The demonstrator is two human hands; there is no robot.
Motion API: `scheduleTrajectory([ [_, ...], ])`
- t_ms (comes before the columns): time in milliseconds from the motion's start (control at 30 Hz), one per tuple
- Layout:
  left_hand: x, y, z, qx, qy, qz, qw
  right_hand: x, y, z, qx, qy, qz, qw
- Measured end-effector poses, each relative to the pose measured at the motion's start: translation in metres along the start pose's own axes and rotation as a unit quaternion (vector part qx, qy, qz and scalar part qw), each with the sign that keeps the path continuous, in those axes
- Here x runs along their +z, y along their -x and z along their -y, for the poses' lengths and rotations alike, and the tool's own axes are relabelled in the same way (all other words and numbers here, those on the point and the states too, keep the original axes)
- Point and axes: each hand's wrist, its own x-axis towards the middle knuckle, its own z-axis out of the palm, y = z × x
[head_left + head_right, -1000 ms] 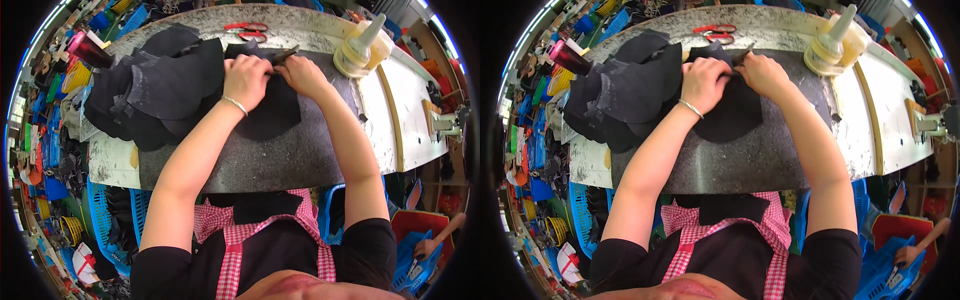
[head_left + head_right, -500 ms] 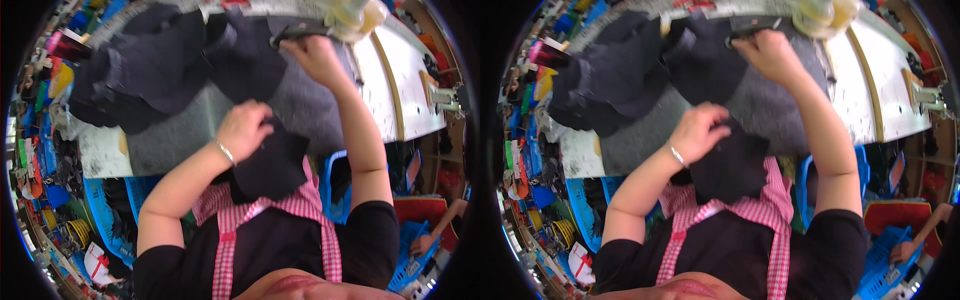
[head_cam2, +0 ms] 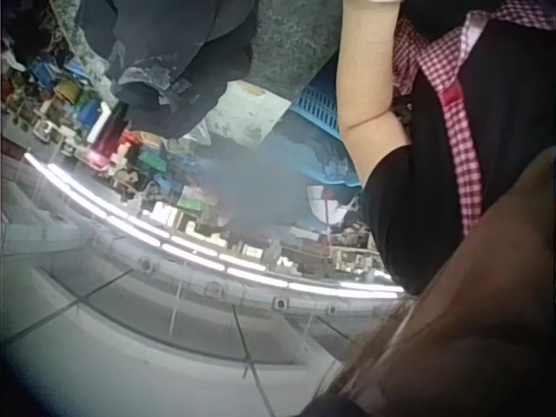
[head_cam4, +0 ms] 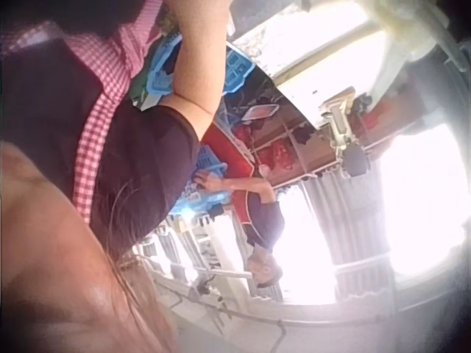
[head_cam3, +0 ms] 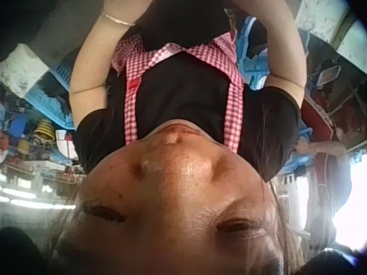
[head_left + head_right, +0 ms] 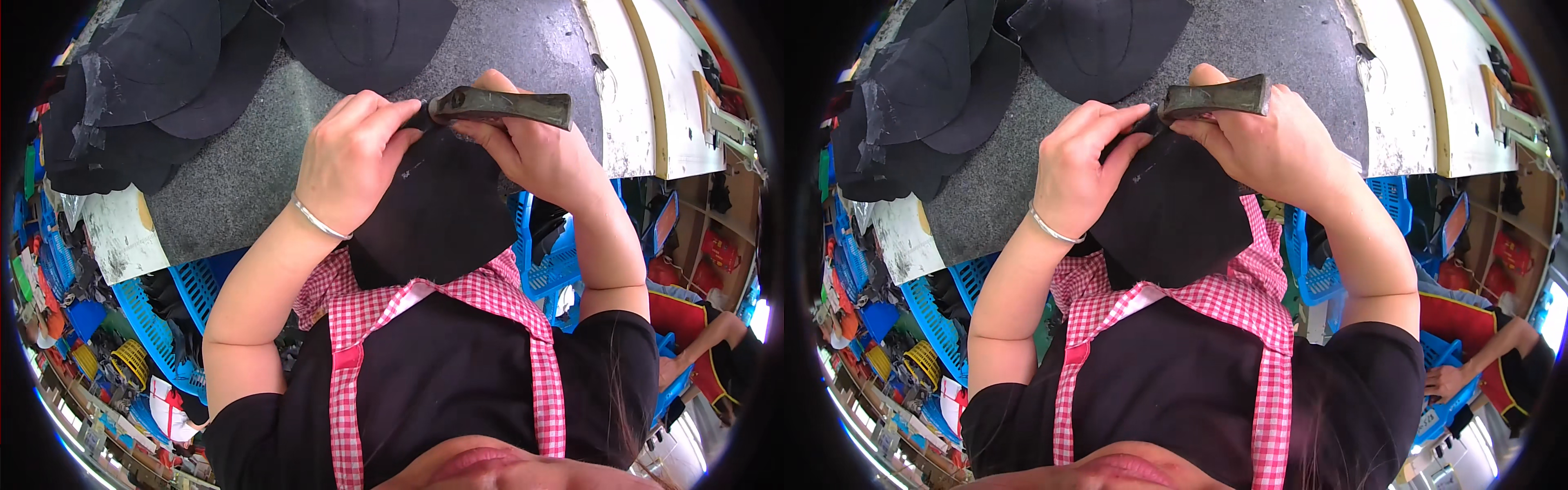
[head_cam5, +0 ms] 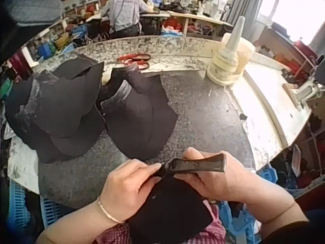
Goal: The person organizes materials in a factory setting, moving a blue basket and sorting black fabric pieces. They then use a hammer-like tool to repeatedly tap and trim the edges of a black fabric piece on a workbench.
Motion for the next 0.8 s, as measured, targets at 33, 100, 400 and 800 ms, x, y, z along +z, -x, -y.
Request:
scheduleTrajectory([
  [33,0.001,0.002,0.001,0.026,-0.013,-0.015,0.999,-0.001,0.0,0.001,0.002,0.006,0.004,1.0],
  [100,0.001,0.003,-0.001,0.044,-0.05,-0.012,0.998,-0.001,-0.001,0.002,0.004,0.009,0.008,1.0],
  [400,-0.002,0.001,-0.016,0.064,-0.165,0.023,0.984,-0.005,-0.01,0.004,0.004,0.008,-0.002,1.0],
  [800,-0.016,0.004,-0.003,0.031,-0.066,0.033,0.997,-0.004,-0.013,0.019,0.021,0.016,0.035,0.999],
])
